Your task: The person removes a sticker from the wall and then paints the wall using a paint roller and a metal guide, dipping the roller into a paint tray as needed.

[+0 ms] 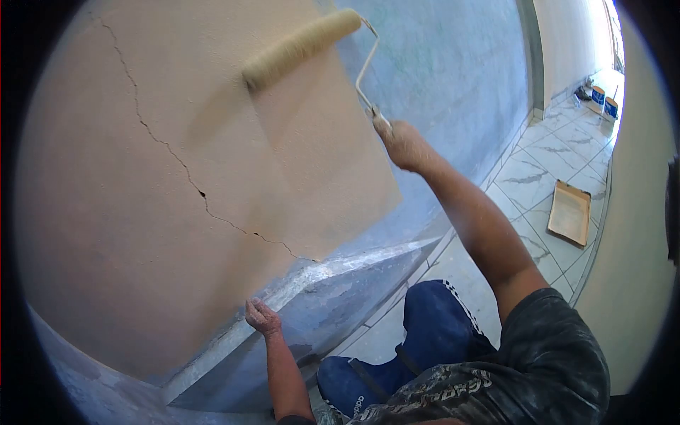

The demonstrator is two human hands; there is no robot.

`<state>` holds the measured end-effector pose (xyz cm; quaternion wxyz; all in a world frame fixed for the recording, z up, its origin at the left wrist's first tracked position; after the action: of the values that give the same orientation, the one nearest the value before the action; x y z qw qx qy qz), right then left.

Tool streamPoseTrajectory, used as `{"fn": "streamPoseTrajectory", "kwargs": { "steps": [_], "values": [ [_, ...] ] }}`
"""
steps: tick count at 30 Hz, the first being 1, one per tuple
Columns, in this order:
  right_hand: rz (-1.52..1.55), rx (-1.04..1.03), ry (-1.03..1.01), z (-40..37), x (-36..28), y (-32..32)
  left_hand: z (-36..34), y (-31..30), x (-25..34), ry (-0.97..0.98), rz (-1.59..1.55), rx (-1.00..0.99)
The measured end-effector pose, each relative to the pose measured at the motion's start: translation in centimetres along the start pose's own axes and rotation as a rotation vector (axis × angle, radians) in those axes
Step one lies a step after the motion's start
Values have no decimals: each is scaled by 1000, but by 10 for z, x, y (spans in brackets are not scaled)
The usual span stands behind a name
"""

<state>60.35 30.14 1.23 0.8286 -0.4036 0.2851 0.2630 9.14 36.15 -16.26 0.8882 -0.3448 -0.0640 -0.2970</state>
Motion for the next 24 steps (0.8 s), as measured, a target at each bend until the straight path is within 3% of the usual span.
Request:
{"fn": "streamPoseTrajectory", "kwargs": {
  "steps": [5,7,12,16,18,24],
  "values": [
    [74,-121,188,-79,41,45,2,-8,17,-48,24,-89],
    [74,-157,272,-108,60,62,2,-3,13,-44,-8,-8],
    [56,-331,489,-176,97,98,2,0,5,-61,71,-44],
    [44,-397,558,-229,140,131,2,9,-5,18,158,35],
    [40,-419,574,-258,153,142,2,5,3,-40,200,-18],
    [62,-533,663,-273,153,143,3,4,6,-25,283,-39]
  ]
}}
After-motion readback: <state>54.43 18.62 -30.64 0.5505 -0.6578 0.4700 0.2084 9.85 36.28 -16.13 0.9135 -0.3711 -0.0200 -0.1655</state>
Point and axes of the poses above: each hand's wrist, its own z-axis towards the middle knuckle, its own y-axis out of the palm, x = y × z, the point moved 1 cm from there along z, towards the middle knuckle, and after that the axes turned 14 degrees about -x, right-handed, at the moved point
